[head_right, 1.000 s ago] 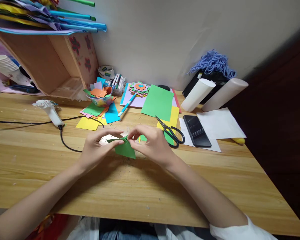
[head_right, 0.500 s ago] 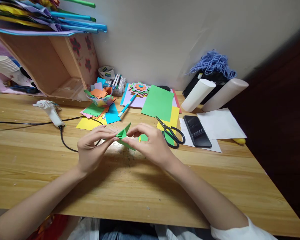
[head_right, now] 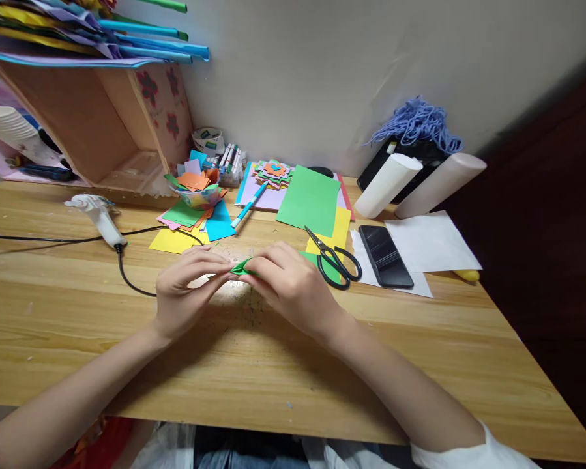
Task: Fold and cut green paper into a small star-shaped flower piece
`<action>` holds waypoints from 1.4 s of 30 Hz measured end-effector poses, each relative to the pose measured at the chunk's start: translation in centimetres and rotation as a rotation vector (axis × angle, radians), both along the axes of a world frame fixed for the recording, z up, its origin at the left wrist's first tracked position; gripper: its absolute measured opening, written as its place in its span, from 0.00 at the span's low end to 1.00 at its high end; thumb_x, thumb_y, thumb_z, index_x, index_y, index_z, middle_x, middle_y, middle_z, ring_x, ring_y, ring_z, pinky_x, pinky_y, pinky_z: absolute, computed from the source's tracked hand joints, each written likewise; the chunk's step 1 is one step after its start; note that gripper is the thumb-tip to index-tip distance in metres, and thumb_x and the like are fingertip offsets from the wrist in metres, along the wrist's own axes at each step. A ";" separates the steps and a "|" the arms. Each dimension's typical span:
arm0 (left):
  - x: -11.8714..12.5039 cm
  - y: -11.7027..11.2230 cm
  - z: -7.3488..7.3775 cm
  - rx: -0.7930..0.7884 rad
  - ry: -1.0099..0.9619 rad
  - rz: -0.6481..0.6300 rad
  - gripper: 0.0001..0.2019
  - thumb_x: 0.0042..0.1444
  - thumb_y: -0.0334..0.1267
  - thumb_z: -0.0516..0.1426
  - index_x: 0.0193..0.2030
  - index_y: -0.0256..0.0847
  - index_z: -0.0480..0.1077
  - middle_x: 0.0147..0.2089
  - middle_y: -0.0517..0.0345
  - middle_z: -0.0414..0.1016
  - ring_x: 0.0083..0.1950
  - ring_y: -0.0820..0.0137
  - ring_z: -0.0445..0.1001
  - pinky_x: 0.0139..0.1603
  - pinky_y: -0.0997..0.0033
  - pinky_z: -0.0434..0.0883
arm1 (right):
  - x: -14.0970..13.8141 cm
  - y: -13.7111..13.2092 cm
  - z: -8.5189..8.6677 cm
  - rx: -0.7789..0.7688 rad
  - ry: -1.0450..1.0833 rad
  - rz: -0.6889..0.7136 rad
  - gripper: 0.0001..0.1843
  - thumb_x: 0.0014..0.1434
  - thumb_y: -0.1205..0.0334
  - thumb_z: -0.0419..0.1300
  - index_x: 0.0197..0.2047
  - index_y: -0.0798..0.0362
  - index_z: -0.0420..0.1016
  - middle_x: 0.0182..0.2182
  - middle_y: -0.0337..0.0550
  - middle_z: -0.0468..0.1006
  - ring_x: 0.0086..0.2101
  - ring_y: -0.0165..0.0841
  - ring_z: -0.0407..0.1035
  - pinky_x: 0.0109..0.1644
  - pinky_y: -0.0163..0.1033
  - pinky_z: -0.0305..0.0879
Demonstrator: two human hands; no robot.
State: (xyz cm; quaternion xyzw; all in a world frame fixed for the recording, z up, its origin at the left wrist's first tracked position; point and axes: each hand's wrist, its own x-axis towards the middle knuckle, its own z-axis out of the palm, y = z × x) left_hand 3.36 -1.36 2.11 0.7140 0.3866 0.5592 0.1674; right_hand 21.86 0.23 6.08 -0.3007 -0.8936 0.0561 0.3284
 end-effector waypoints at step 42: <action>0.7 0.6 -0.9 -0.874 -0.187 -0.300 0.09 0.51 0.41 0.57 0.30 0.37 0.74 0.27 0.60 0.73 0.28 0.74 0.68 0.27 0.78 0.63 | -0.9 1.4 -2.2 -0.804 0.276 -0.143 0.07 0.53 0.62 0.58 0.34 0.55 0.75 0.31 0.43 0.77 0.31 0.31 0.70 0.34 0.36 0.66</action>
